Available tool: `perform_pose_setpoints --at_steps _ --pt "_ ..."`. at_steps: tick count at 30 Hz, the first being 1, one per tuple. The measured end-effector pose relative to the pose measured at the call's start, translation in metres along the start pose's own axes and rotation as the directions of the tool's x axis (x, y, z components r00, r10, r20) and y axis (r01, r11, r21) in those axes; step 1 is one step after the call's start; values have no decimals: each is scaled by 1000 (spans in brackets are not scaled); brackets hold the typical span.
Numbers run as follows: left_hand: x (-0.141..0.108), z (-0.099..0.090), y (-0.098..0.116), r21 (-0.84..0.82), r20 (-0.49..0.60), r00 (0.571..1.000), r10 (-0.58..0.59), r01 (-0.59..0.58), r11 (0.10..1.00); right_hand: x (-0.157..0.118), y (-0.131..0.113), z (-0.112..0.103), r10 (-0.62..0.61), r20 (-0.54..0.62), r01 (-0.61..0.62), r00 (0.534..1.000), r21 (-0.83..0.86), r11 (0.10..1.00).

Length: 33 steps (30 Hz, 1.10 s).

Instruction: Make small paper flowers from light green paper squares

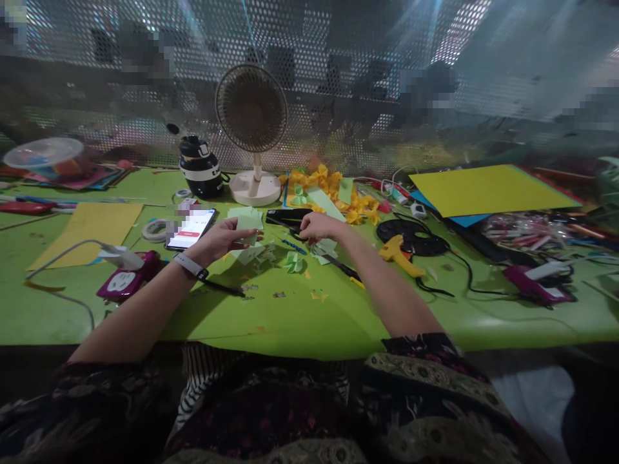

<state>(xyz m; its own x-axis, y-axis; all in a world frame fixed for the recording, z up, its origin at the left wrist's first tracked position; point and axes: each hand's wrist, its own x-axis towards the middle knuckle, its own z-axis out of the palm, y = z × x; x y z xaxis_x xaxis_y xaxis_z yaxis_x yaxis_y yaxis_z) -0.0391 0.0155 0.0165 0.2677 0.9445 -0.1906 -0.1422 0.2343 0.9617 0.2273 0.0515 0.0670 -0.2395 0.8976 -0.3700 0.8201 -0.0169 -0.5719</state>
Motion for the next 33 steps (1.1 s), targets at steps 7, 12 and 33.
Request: perform_pose_setpoints --at_steps 7,12,33 --pt "-2 5 1 -19 -41 998 -53 52 998 -29 16 25 -5 -102 45 995 396 917" --pt "-9 11 4 0 -8 997 -76 76 997 -44 17 43 -78 -47 91 996 489 867" --pt "-12 14 0 165 -5 1000 -15 16 986 -58 17 56 -169 25 125 985 572 811"
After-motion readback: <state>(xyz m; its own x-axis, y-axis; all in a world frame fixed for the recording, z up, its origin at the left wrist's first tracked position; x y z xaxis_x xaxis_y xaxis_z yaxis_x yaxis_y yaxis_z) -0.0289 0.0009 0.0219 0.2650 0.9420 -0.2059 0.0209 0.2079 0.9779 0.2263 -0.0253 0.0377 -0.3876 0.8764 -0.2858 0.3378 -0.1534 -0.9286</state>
